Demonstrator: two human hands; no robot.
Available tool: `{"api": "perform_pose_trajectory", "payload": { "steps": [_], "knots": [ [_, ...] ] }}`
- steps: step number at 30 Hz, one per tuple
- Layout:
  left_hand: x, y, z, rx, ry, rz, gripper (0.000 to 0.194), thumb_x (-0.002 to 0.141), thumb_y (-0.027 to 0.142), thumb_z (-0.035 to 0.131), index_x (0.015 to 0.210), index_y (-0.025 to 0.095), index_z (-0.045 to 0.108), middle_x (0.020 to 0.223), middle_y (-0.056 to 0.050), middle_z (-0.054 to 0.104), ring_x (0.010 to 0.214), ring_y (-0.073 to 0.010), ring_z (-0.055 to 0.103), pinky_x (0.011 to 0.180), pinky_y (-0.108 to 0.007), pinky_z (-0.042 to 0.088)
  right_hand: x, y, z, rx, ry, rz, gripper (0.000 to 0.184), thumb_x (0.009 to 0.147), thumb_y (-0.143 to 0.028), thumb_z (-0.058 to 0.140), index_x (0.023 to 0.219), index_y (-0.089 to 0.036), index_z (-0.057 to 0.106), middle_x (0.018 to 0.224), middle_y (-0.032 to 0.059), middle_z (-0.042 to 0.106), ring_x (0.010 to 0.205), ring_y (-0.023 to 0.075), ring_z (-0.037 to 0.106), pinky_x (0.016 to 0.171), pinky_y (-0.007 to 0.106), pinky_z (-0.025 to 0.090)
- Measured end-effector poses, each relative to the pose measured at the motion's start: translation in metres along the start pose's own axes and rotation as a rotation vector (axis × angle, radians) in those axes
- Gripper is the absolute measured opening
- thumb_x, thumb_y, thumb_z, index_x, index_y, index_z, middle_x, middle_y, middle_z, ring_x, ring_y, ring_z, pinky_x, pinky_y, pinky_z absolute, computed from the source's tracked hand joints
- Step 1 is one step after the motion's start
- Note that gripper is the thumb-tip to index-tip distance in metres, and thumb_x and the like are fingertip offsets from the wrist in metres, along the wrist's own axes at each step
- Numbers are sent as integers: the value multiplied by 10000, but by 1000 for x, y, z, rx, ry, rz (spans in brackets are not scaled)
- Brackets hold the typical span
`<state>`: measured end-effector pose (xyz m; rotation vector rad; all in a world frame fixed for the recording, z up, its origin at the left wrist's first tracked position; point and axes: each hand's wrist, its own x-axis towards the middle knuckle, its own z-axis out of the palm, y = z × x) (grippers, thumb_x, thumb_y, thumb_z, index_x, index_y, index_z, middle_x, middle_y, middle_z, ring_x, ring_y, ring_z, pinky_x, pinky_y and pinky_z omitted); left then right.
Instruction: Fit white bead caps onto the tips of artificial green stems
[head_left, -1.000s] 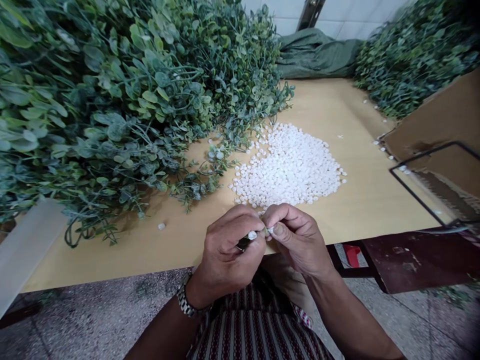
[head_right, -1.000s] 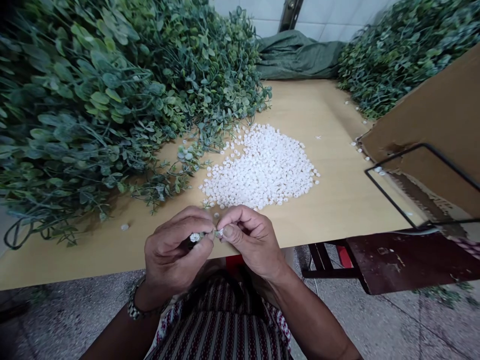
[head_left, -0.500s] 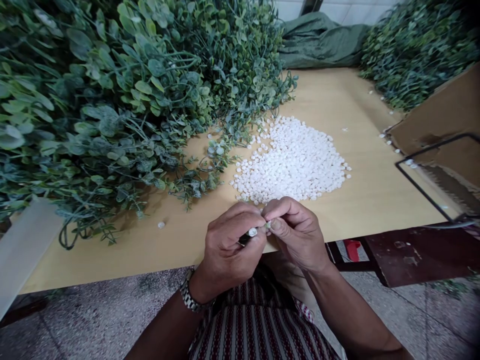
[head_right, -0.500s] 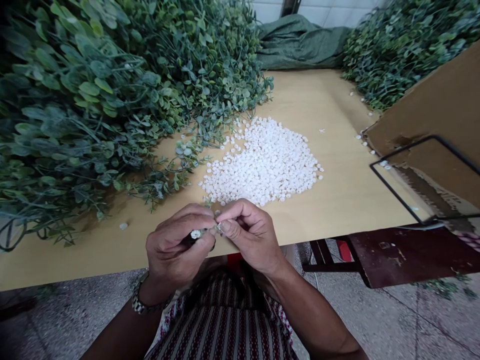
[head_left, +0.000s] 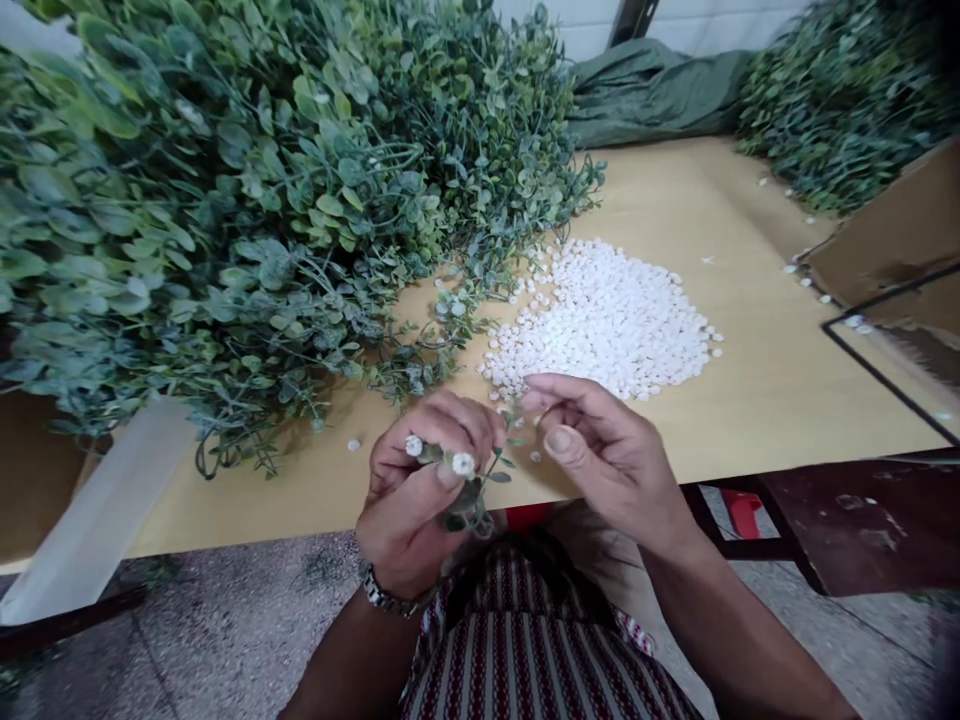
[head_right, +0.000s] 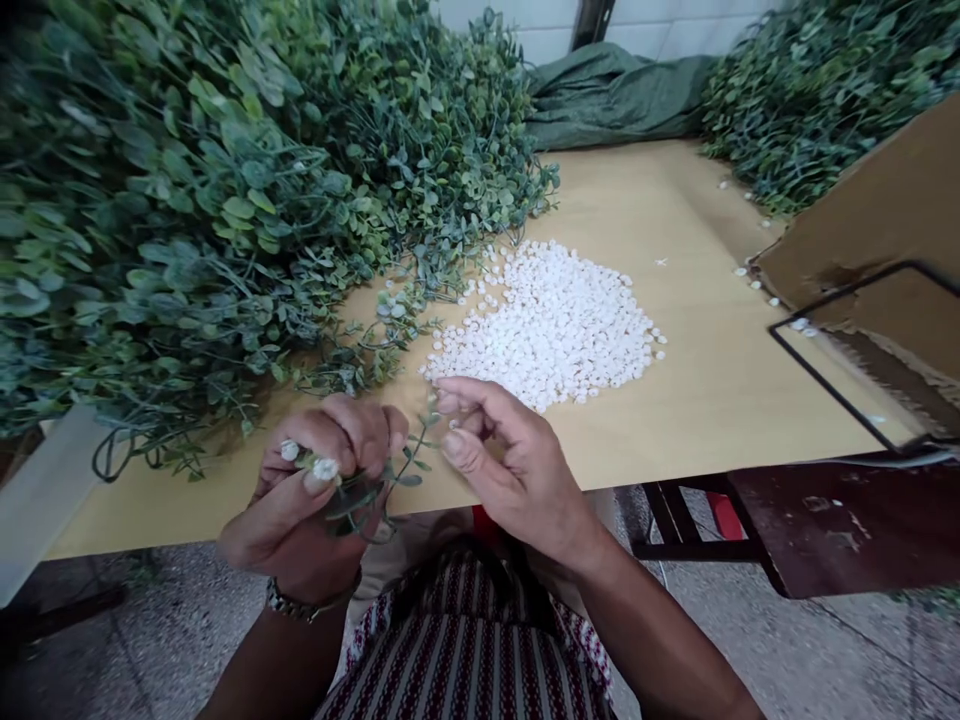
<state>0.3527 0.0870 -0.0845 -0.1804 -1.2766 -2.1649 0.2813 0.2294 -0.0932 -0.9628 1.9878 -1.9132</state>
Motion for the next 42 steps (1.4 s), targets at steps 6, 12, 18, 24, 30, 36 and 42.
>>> {"api": "perform_pose_trajectory", "payload": {
  "steps": [6,12,18,24,30,36,42],
  "knots": [
    [-7,3,3,-98,-57,-70,163,709,261,594,613,155,516,597,-3,443,592,-126,440,654,-305,419,3,-3,10,58,-70,39,74,855,-225,590,876,-182,647,743,2,622,603,83,533,548,207,448],
    [-15,11,3,512,-22,-259,230,709,101,707,839,213,554,702,40,467,648,-95,449,603,-200,388,-5,-9,15,-52,33,-149,170,823,-147,630,973,-227,619,839,-9,649,748,98,601,685,221,484],
    [-15,19,1,729,-140,-184,231,743,79,681,929,203,626,909,3,647,824,-110,594,748,-196,460,-5,-8,19,114,-3,-50,244,777,-172,689,985,-238,580,820,-33,605,714,70,587,659,167,492],
    [-21,16,-2,776,-25,-94,175,753,48,642,870,165,700,839,-43,711,746,-144,628,697,-250,495,-12,-8,20,75,-44,-74,274,848,-111,570,1092,-230,538,920,8,650,818,91,636,742,198,535],
    [-25,15,-11,816,250,-190,118,767,89,630,727,192,670,559,53,567,479,-59,465,445,-152,371,-7,-5,-3,-437,26,-322,174,832,-57,559,938,-181,620,800,20,666,741,123,633,658,243,518],
    [-25,11,-17,735,263,-257,46,769,190,679,798,222,693,584,56,563,502,-62,457,469,-150,381,-7,-1,-12,-718,-255,-220,152,883,-119,498,978,-143,613,879,75,657,822,169,615,714,298,507],
    [-22,8,-17,709,210,-266,25,767,191,682,784,209,681,707,31,631,587,-88,523,537,-191,416,-13,9,-7,-796,-260,-213,152,878,-111,465,856,-161,608,813,83,607,758,185,565,677,325,475]
  ]
}}
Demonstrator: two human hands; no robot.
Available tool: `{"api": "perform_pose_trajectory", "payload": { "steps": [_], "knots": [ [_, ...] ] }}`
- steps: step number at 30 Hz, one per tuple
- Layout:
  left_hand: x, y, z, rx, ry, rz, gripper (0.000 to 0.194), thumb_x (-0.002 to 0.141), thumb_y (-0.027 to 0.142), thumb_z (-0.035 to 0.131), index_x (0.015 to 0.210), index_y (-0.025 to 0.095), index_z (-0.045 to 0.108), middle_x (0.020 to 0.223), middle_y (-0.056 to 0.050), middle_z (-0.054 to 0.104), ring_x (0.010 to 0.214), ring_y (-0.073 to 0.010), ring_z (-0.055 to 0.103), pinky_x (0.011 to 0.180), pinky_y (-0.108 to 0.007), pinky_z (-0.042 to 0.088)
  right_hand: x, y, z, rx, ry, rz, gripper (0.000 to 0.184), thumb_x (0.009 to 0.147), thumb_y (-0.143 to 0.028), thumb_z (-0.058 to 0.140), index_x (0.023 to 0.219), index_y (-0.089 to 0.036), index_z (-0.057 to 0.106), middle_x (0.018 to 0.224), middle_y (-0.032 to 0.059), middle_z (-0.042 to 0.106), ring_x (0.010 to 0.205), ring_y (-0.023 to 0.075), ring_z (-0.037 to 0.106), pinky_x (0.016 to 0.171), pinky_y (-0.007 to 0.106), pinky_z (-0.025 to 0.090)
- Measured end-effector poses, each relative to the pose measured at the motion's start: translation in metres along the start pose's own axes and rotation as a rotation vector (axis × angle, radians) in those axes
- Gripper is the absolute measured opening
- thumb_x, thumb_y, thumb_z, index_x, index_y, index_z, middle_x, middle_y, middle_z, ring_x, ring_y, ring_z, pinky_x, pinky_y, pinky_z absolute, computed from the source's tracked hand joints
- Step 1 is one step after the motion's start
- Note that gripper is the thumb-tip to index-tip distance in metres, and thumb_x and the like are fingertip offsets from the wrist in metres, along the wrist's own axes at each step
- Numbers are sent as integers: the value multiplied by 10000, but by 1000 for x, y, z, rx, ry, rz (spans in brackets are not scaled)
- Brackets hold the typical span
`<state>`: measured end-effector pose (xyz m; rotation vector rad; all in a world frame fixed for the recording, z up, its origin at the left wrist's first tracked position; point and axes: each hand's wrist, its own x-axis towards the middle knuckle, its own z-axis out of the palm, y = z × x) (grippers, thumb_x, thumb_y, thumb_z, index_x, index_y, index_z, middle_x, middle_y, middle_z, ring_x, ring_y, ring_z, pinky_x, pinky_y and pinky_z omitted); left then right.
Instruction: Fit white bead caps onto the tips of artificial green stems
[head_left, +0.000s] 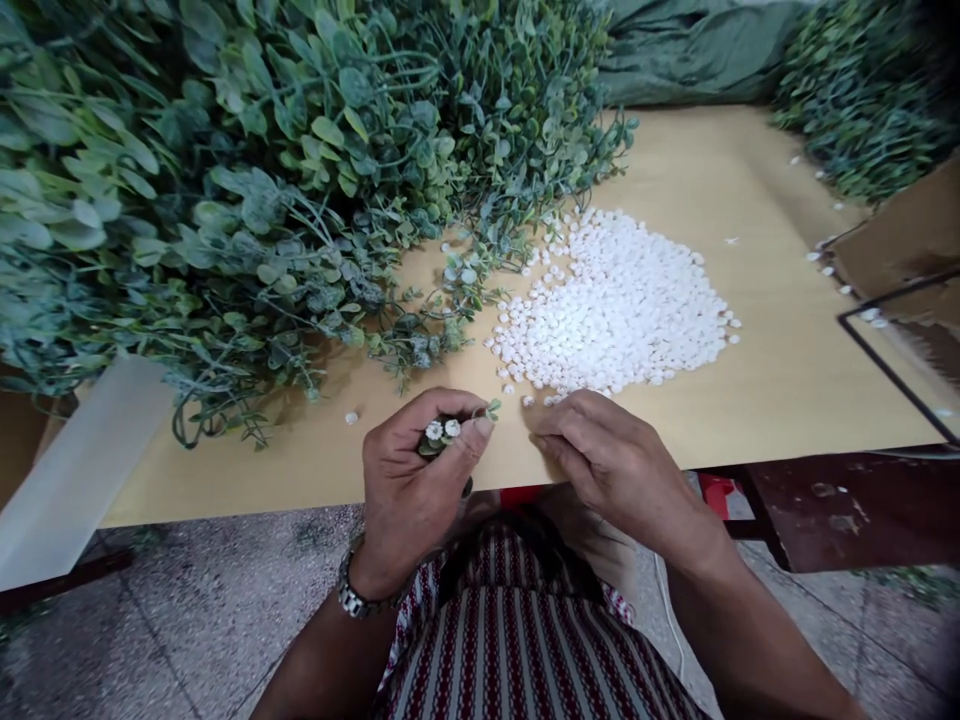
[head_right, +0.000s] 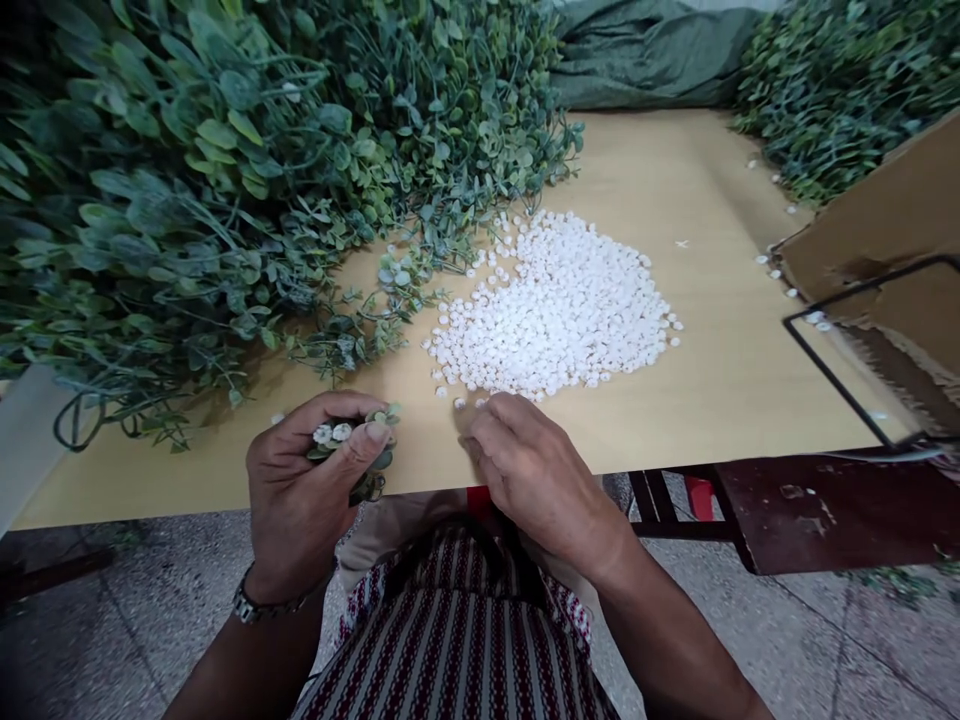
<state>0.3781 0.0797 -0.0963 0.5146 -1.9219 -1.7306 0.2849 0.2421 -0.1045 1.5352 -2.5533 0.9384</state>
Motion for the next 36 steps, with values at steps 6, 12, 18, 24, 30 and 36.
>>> {"api": "perform_pose_trajectory", "payload": {
  "steps": [6,12,18,24,30,36],
  "knots": [
    [3,13,11,-46,-164,19,89,774,137,625,690,166,632,720,-14,660,672,-125,590,610,-222,459,0,-3,-8,571,189,116,85,855,-132,562,828,-203,600,727,10,564,690,137,526,611,277,421],
    [-2,15,24,-206,-373,-138,82,810,162,576,733,154,600,569,-2,632,511,-115,570,525,-227,463,5,-8,-7,1132,236,186,24,834,-201,624,815,-209,636,690,-3,568,647,121,522,576,252,424],
    [-3,8,32,-223,-378,6,69,797,138,582,760,157,637,553,12,601,462,-91,518,455,-196,426,4,-3,2,1381,230,244,59,803,-229,664,771,-187,637,668,-10,565,600,98,518,555,223,430],
    [-1,17,34,-141,-376,69,108,781,117,588,703,160,649,585,11,622,458,-82,505,456,-192,422,2,3,5,1511,209,270,87,782,-247,685,783,-179,631,656,-20,545,561,74,498,521,191,386],
    [3,23,36,-56,-410,115,140,778,98,570,695,145,672,636,-17,668,560,-114,576,537,-200,470,1,5,7,1525,219,276,128,761,-246,704,747,-182,593,642,-32,531,538,76,491,500,195,376],
    [4,25,35,-37,-431,130,145,768,93,587,670,141,682,591,-5,655,519,-98,549,513,-186,446,0,6,6,1481,221,203,100,787,-220,678,757,-174,594,656,-30,540,544,69,500,523,199,386]
  ]
}}
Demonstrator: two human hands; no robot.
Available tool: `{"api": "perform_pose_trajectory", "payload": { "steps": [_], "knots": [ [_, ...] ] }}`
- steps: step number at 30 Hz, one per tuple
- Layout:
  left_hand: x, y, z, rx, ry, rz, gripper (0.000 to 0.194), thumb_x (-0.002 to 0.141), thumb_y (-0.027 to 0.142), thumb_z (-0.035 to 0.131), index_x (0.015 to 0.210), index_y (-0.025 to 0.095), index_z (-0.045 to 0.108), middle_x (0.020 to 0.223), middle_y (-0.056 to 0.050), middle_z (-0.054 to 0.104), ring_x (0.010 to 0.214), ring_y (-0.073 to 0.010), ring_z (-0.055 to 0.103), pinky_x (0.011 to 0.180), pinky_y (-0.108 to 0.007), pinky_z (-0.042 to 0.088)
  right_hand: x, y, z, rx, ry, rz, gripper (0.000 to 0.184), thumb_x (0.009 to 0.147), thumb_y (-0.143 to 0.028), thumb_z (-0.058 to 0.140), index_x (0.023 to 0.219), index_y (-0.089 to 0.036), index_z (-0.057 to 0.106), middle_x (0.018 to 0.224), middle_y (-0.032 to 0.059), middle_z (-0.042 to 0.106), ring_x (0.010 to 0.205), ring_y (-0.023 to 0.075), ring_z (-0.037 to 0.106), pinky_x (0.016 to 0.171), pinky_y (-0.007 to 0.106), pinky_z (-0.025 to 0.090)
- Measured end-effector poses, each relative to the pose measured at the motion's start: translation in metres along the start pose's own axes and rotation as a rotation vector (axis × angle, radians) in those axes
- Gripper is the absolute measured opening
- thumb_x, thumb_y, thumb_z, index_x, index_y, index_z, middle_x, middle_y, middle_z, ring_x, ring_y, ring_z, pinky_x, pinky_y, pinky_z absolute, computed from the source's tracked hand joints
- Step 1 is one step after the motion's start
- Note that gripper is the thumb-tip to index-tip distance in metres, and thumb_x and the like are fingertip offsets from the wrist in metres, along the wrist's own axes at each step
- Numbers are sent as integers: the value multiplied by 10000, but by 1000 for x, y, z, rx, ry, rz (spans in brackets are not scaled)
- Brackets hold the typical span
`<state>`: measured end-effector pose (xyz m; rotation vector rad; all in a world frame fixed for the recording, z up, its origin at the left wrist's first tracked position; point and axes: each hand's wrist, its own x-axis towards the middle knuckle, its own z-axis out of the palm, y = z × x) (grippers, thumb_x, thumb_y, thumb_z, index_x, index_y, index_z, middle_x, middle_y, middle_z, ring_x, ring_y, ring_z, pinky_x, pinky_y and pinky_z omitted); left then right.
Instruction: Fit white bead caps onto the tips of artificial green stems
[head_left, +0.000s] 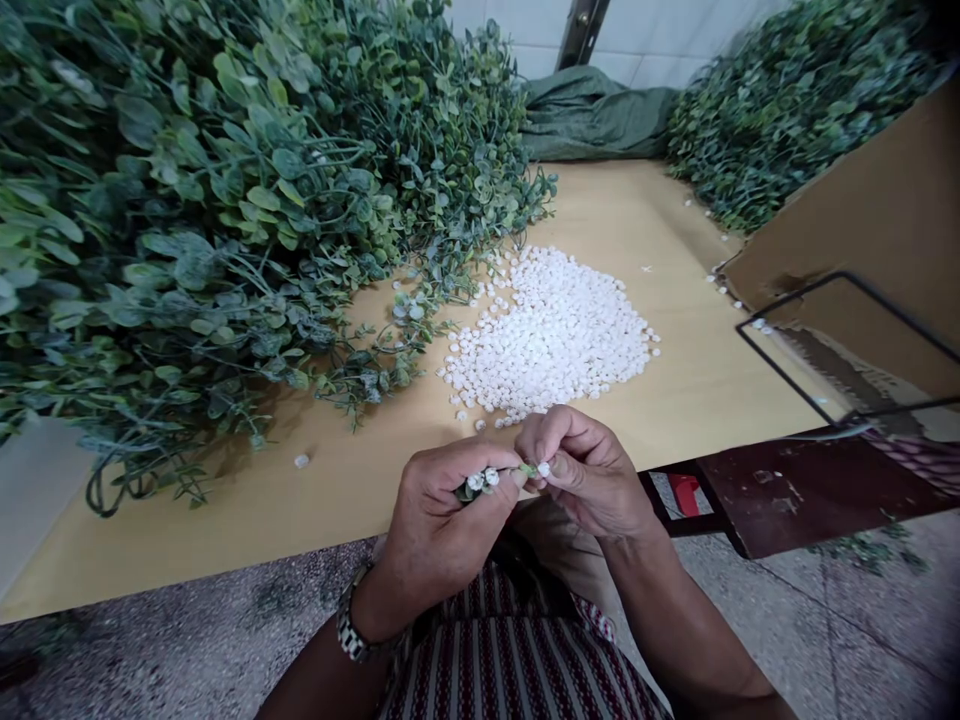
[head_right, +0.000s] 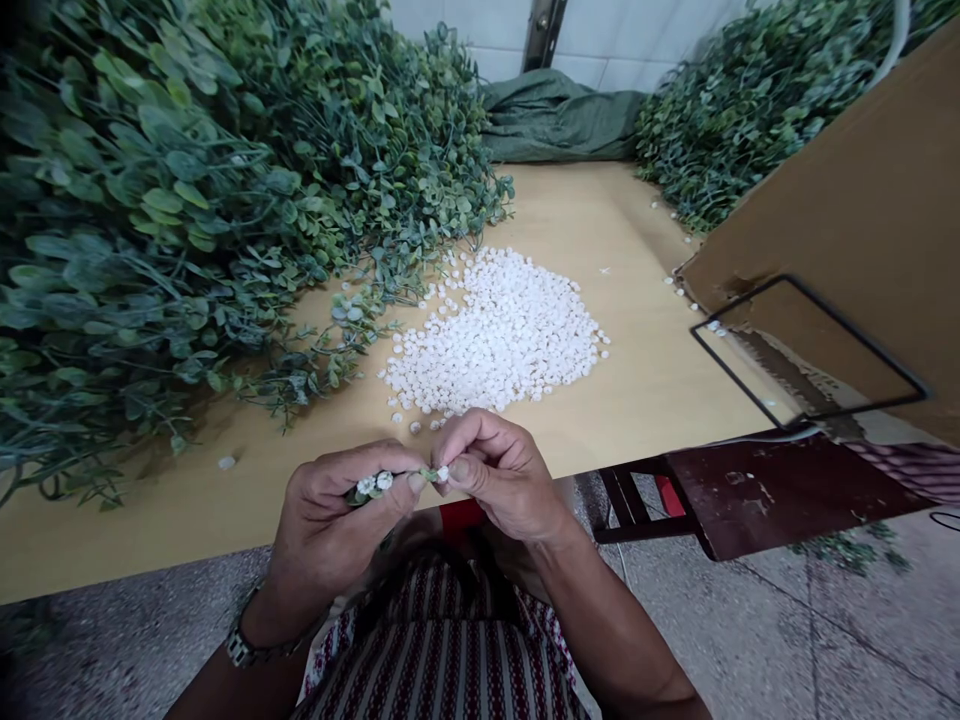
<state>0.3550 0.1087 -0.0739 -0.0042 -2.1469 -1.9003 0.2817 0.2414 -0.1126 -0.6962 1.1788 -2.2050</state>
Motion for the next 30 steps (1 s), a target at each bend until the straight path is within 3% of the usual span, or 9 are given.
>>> {"api": "perform_pose_trajectory", "payload": {
  "steps": [16,30],
  "knots": [
    [-2,-9,-3,134,-31,81,158,787,102,571,659,150,651,571,3,587,514,-96,493,503,-199,412,-6,3,-7,-117,28,53,108,787,-259,679,773,-185,601,648,-26,552,557,87,482,520,217,376],
    [-1,-24,2,73,5,129,158,776,66,579,648,149,624,569,11,560,523,-93,479,510,-202,401,-7,2,-9,-181,22,64,77,809,-227,656,791,-183,596,662,-30,541,568,78,482,527,213,381]
  ]
}}
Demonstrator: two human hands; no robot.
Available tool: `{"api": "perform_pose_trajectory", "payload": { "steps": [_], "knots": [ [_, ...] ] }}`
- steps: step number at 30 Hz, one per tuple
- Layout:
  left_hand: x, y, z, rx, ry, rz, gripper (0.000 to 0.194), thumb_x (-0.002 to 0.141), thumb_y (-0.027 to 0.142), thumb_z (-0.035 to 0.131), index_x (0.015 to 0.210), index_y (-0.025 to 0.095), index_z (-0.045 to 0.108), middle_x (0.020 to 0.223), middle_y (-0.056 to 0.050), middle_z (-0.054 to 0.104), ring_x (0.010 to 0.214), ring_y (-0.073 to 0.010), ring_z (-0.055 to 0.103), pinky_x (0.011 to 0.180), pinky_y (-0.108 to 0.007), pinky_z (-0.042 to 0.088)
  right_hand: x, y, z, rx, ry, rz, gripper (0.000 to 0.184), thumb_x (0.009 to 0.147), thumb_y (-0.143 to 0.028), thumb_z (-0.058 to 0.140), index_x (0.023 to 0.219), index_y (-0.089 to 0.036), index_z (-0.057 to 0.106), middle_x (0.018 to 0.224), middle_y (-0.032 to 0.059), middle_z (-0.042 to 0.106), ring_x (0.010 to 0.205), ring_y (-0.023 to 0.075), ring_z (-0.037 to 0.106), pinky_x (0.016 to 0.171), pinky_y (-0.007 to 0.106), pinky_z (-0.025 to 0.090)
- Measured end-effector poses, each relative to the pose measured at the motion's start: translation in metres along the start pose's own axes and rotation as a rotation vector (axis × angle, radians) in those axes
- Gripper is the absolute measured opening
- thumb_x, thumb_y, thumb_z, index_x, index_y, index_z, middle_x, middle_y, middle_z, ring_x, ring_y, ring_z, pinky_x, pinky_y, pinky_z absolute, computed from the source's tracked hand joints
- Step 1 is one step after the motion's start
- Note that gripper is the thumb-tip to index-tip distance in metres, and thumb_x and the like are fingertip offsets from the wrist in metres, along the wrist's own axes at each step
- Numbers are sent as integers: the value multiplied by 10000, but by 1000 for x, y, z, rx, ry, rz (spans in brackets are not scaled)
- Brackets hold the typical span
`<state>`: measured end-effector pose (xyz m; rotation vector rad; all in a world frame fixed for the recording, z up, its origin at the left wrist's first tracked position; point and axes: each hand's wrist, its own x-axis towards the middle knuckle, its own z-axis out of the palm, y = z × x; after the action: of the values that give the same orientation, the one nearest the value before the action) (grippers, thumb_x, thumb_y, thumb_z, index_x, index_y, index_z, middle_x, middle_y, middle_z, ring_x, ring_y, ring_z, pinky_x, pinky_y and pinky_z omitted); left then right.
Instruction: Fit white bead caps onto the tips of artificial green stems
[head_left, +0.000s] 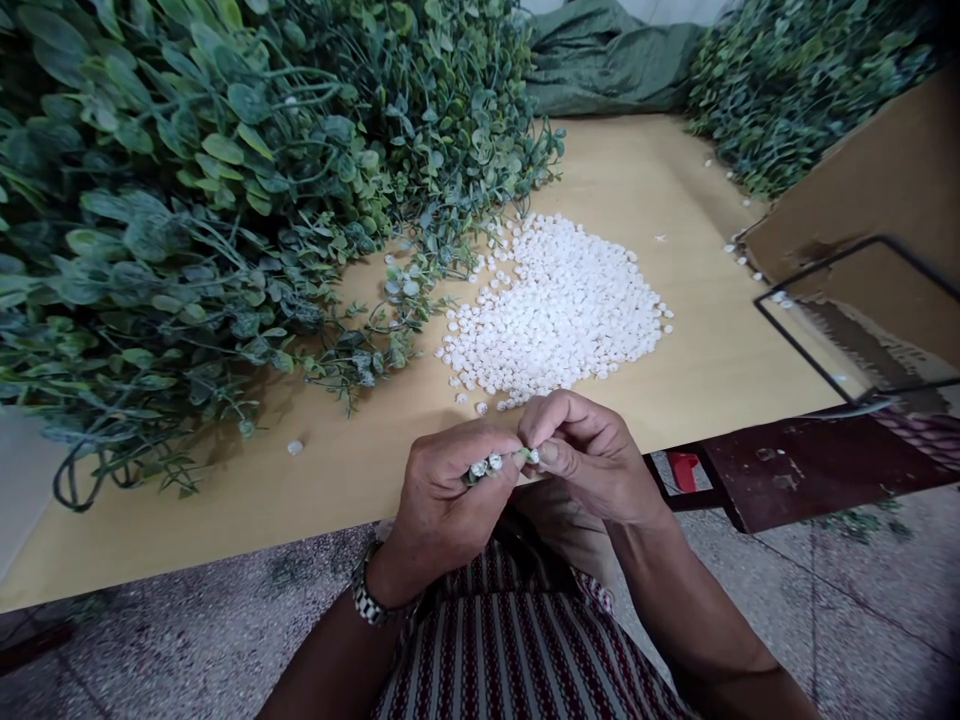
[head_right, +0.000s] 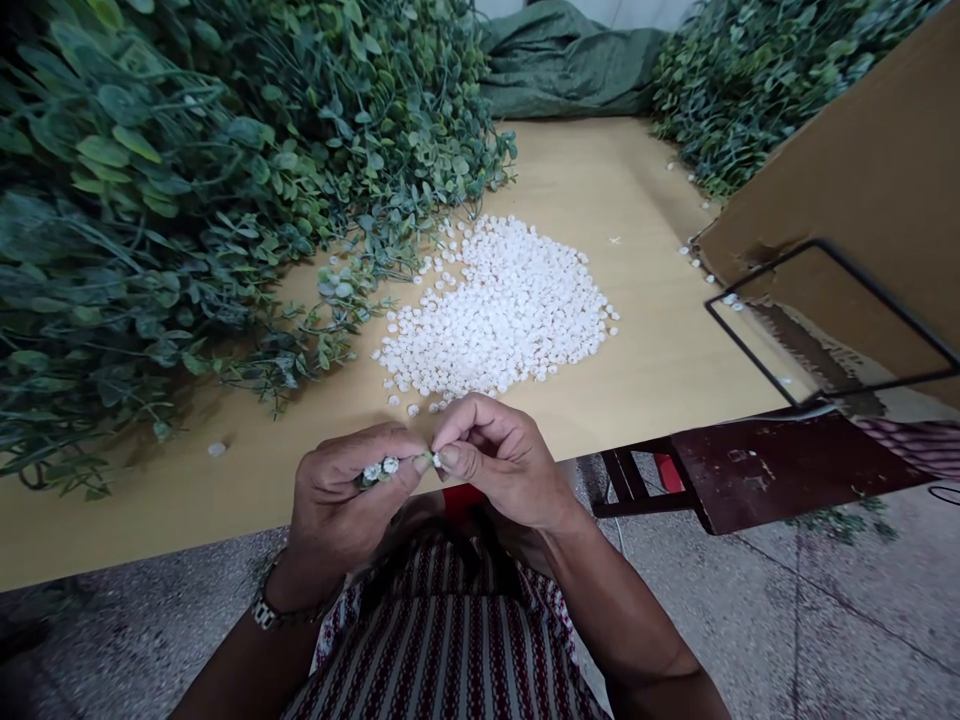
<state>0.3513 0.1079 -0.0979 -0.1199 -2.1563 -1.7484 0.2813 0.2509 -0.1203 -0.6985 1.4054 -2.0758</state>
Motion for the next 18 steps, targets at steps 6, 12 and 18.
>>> {"api": "perform_pose_trajectory", "payload": {
  "steps": [6,12,18],
  "knots": [
    [-1,-8,2,-54,28,83,137,772,38,589,692,142,629,590,4,584,539,-96,511,535,-207,429,0,-2,3,-53,5,-38,61,822,-218,640,792,-182,601,682,-18,582,590,85,546,533,206,443],
    [-4,-11,3,-4,52,97,117,758,42,607,714,145,638,601,12,583,545,-94,508,537,-204,427,1,-5,8,-188,45,-110,52,839,-184,608,789,-185,596,682,-21,569,616,86,540,569,211,459],
    [-3,-1,-4,-30,18,-51,96,790,92,589,712,133,626,607,6,598,548,-92,519,540,-200,424,1,2,6,-149,103,-133,63,832,-254,627,855,-196,618,715,-13,576,623,96,528,564,219,450]
  ]
}}
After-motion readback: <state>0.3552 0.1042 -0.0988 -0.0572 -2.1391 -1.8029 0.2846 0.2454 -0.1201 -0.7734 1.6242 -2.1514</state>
